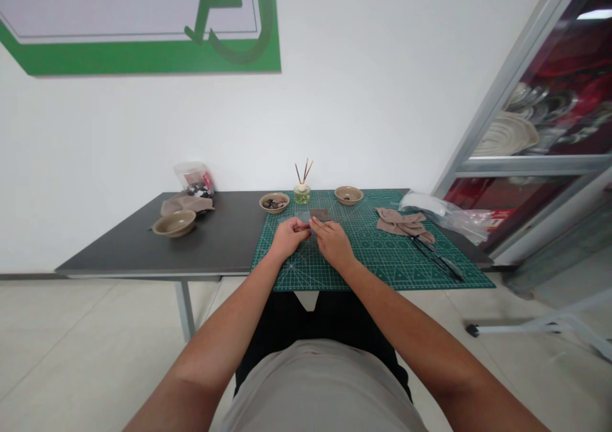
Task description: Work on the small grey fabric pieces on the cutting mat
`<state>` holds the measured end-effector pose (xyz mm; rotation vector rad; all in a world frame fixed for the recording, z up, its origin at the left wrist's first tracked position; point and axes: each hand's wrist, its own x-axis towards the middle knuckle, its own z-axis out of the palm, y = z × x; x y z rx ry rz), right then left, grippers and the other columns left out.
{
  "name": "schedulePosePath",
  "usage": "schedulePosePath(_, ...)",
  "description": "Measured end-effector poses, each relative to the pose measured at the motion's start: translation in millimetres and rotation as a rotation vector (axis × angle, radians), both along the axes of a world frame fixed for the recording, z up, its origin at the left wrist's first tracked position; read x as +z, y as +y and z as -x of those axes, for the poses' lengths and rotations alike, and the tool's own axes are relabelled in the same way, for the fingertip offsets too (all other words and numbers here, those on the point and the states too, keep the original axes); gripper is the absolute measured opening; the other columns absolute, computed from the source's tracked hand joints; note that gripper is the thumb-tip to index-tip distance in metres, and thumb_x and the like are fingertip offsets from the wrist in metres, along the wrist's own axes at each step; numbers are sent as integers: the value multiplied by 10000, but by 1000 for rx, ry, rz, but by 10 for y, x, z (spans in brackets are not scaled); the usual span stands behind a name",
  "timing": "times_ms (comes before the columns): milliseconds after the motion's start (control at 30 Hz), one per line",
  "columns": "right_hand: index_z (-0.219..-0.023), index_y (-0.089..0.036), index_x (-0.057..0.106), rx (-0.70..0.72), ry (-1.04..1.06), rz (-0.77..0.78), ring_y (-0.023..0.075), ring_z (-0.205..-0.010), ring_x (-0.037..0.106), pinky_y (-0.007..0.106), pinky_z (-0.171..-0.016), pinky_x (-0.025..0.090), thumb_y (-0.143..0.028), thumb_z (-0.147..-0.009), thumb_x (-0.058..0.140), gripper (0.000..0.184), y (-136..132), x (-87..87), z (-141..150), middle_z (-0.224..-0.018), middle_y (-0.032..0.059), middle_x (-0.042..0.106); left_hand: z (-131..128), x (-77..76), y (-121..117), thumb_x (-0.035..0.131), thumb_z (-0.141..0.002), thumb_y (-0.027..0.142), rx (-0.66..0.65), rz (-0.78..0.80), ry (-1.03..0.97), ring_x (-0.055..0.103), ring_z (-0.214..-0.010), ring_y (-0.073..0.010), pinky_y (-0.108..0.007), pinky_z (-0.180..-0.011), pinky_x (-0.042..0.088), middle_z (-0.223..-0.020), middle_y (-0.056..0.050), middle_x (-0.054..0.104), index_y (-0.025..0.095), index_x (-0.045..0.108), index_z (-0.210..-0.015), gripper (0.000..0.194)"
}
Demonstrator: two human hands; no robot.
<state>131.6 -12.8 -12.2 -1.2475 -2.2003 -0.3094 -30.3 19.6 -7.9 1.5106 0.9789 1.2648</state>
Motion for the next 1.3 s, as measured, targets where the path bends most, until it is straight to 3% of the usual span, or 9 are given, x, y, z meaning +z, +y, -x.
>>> schedulePosePath(233, -1366, -146, 539, -16, 23, 11, 224, -1051, 574, 385, -927, 452, -118, -934, 410, 452, -2, 8, 1, -1377, 88, 572, 0, 5, -4, 707, -610, 227, 16, -22, -2, 609, -579, -124, -249, -597, 458, -617, 22, 659, 172, 544, -671, 183)
schedulePosePath(400, -1350, -198, 559, 58, 1, -10, 208, -1089, 597, 384, -952, 471, -129, -934, 429, 441, 0, 4, -3, -1381, 69, 569, 5, 13, -14, 679, -623, 186, 7, 6, 14, 611, -565, -126, -245, -590, 451, -580, 14, 658, 169, 538, -655, 146)
schedulePosePath(533, -1364, -162, 537, 10, 75, 24, 193, -1143, 605, 362, -969, 489, -99, -923, 415, 463, -9, 11, -1, -1364, 93, 581, -3, 17, -12, 710, -616, 227, -10, 35, -45, 615, -580, -133, -255, -599, 460, -590, 24, 648, 175, 542, -681, 188)
schedulePosePath(700, -1392, -208, 512, 114, 52, 40, 180, -1171, 589, 358, -1008, 481, -92, -922, 426, 492, -19, 42, -8, -1384, 61, 565, 7, -4, -7, 685, -595, 169, 24, -33, 9, 525, -545, -86, -218, -560, 401, -589, 53, 594, 173, 534, -659, 164)
schedulePosePath(833, -1407, -236, 497, 143, 47, 30, 197, -1087, 596, 400, -987, 495, -81, -906, 463, 525, -10, 51, -14, -1360, 52, 588, 17, -26, -5, 698, -584, 164, 12, -46, 24, 467, -516, -72, -204, -529, 357, -558, 73, 540, 180, 489, -648, 219)
schedulePosePath(1100, -1385, -204, 521, 97, 113, 50, 194, -1062, 611, 382, -965, 504, -83, -905, 446, 501, 2, 27, -26, -1325, 67, 617, 4, -16, -7, 687, -614, 188, -93, -4, -74, 581, -610, -105, -238, -632, 446, -640, 43, 627, 176, 512, -691, 191)
schedulePosePath(1300, -1383, -206, 524, 163, 35, 6, 194, -1089, 610, 388, -981, 494, -87, -907, 445, 497, 7, 3, -24, -1352, 74, 594, 29, -37, -5, 658, -660, 193, -105, -7, 56, 578, -517, -118, -235, -550, 430, -535, 57, 574, 188, 484, -672, 174)
